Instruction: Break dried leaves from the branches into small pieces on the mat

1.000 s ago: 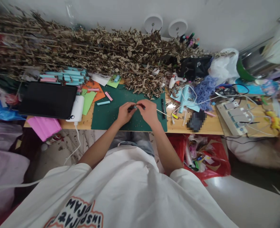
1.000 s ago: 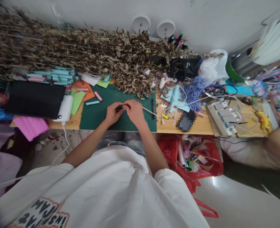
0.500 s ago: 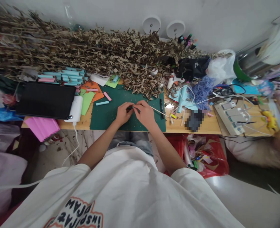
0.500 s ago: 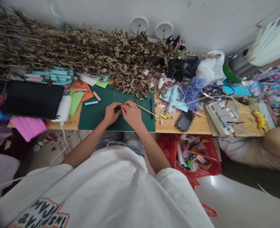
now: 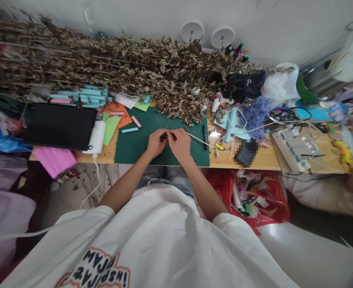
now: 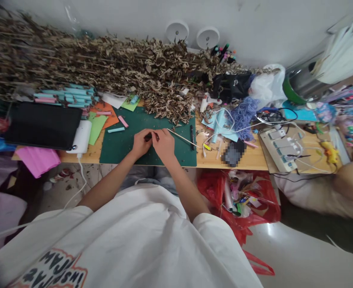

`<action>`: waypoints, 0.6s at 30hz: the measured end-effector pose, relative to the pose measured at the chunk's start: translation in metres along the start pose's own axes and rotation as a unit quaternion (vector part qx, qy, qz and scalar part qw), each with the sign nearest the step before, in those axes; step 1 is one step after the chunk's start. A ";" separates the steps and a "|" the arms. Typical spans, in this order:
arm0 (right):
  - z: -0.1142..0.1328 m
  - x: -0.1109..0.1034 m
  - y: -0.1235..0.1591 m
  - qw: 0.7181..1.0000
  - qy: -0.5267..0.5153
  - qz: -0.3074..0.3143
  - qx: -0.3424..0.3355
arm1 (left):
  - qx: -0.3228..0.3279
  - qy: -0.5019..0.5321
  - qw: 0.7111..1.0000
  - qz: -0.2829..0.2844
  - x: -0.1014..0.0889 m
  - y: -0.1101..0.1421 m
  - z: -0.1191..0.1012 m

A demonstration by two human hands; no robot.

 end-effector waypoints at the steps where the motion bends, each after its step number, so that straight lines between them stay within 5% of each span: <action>1: -0.001 0.000 0.000 1.000 -0.014 -0.004 0.004 | -0.004 0.002 1.000 0.001 0.000 0.000 0.001; 9: -0.010 -0.001 0.002 0.994 -0.103 0.009 0.044 | -0.022 0.008 1.000 -0.007 0.002 0.002 0.006; 18: 0.002 -0.008 0.004 0.999 -0.020 0.010 -0.046 | -0.015 0.003 1.000 -0.010 0.000 0.001 0.003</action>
Point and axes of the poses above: each hand's wrist, its own y-axis away from the middle knuckle, its own x-axis out of the palm, z = x × y, the point moved 7 cm from there along -y, towards the middle knuckle, and after that the axes turned 3 degrees about z, right-handed, at the moved point
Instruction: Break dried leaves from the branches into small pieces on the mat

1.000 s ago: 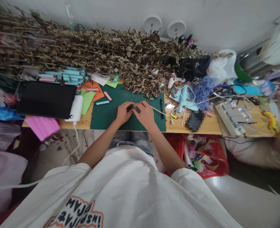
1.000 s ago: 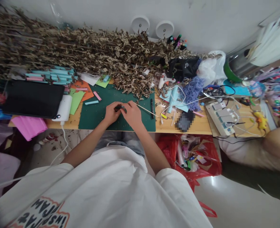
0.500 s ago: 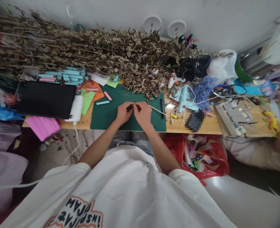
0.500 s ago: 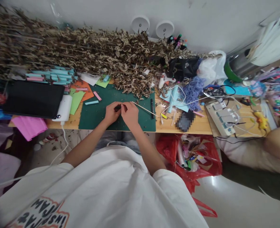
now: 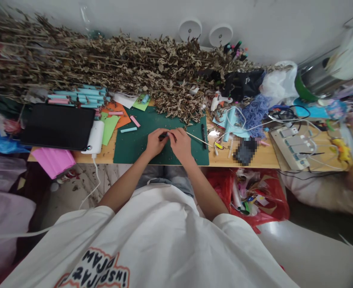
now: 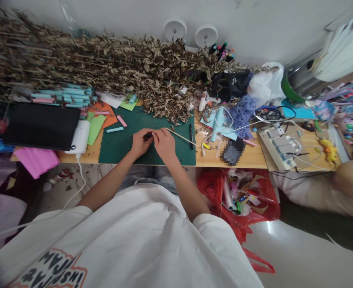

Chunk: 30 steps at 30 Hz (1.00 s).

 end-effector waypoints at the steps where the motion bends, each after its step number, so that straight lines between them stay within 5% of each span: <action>1: 0.000 0.000 0.000 1.000 0.003 -0.002 -0.004 | 0.000 -0.003 1.000 -0.001 0.000 0.000 0.000; 10: -0.003 0.013 0.004 0.996 0.091 0.005 -0.026 | 0.010 -0.009 1.000 -0.011 -0.001 0.000 0.001; 23: -0.026 0.013 0.016 0.994 -0.064 -0.091 0.023 | -0.015 0.011 1.000 -0.005 0.000 0.000 0.003; 30: -0.016 0.009 0.012 0.997 -0.057 -0.043 -0.015 | -0.026 0.002 1.000 -0.008 -0.001 0.000 0.002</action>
Point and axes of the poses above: each hand's wrist, its own y-axis away from the middle knuckle, its own x-axis out of the palm, z = x × y, the point moved 7 cm from there along -y, towards the middle knuckle, and after that the axes turned 3 degrees about z, right-handed, at the moved point
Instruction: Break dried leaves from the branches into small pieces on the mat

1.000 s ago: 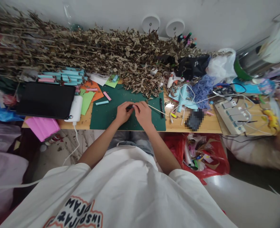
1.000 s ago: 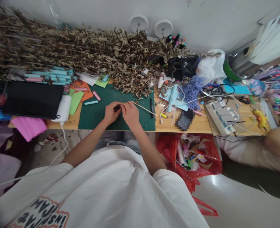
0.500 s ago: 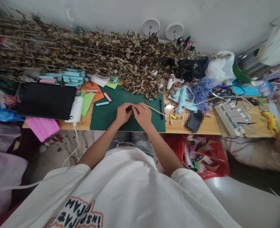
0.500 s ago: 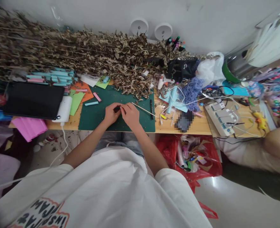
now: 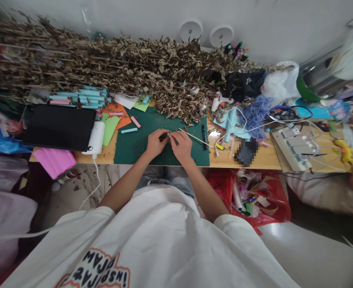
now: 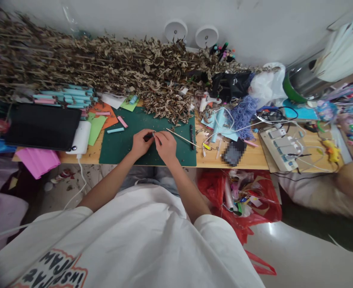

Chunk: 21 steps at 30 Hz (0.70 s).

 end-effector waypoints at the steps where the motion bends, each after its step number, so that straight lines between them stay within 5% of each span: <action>1: 0.002 -0.001 -0.001 1.000 0.011 0.011 0.000 | 0.002 -0.006 1.000 0.001 0.000 0.000 -0.001; 12: 0.016 0.000 -0.015 0.986 0.130 0.102 -0.011 | 0.010 -0.010 1.000 0.005 -0.001 0.001 0.000; 21: 0.006 0.002 -0.009 0.996 0.002 0.055 0.071 | 0.018 -0.014 1.000 0.005 -0.001 0.000 -0.001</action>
Point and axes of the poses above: each hand's wrist, its own y-axis away from the middle knuckle, its own x-axis out of the palm, z = x × y, the point moved 7 cm from there along -y, towards the middle knuckle, and after that the axes turned 3 degrees about z, right-handed, at the moved point
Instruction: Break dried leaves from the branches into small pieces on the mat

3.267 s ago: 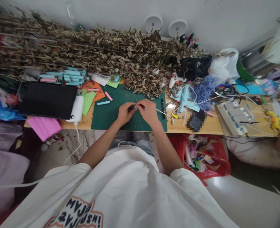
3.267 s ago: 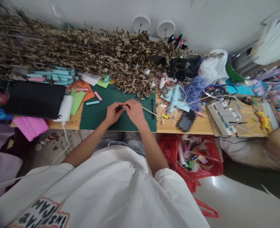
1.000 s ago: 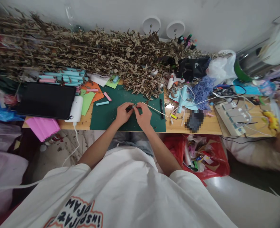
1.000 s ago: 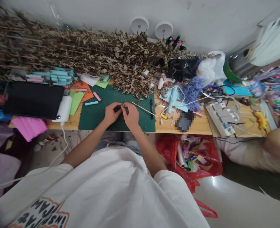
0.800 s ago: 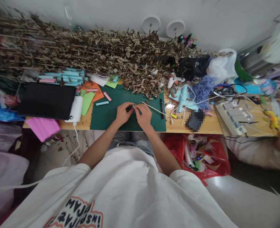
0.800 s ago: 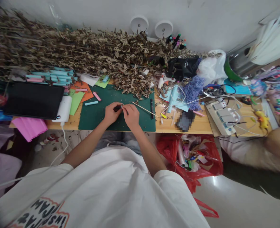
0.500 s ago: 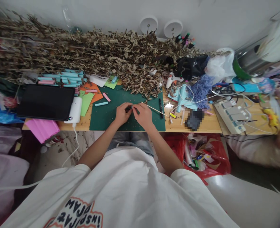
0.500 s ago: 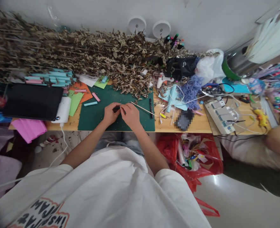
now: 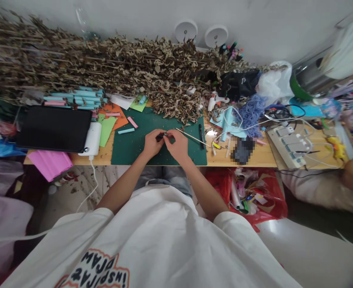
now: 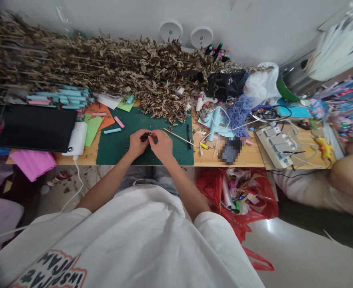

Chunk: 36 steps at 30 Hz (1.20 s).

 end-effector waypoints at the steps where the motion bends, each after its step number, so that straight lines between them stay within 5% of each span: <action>1: -0.001 0.000 0.000 1.000 -0.015 -0.011 0.018 | 0.004 0.000 1.000 -0.001 0.000 0.000 -0.001; 8: -0.010 0.003 -0.010 0.987 -0.093 -0.062 0.114 | -0.015 0.012 1.000 0.003 0.001 0.000 0.002; 15: -0.027 0.001 -0.012 0.976 -0.172 -0.028 0.131 | -0.031 0.025 0.999 0.005 0.002 0.000 0.004; 21: -0.047 -0.047 0.002 0.980 0.145 -0.096 0.102 | -0.021 -0.001 1.000 0.006 0.001 -0.001 -0.002; 27: -0.058 -0.048 0.011 0.967 0.218 -0.086 0.103 | -0.018 -0.007 1.000 -0.001 -0.001 -0.001 -0.004; 32: -0.029 -0.071 0.003 0.983 0.054 -0.156 0.076 | -0.033 0.009 0.999 0.007 0.002 0.000 0.001; 36: -0.011 -0.090 -0.019 0.944 -0.223 -0.239 0.037 | -0.033 0.004 0.999 0.003 0.002 0.000 0.002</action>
Point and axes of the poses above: each hand's wrist, its own y-axis away from the middle knuckle, its own x-axis out of the palm, z = x × y, the point moved 7 cm from there along -y, towards the middle knuckle, and after that the axes turned 3 degrees about z, right-handed, at the moved point
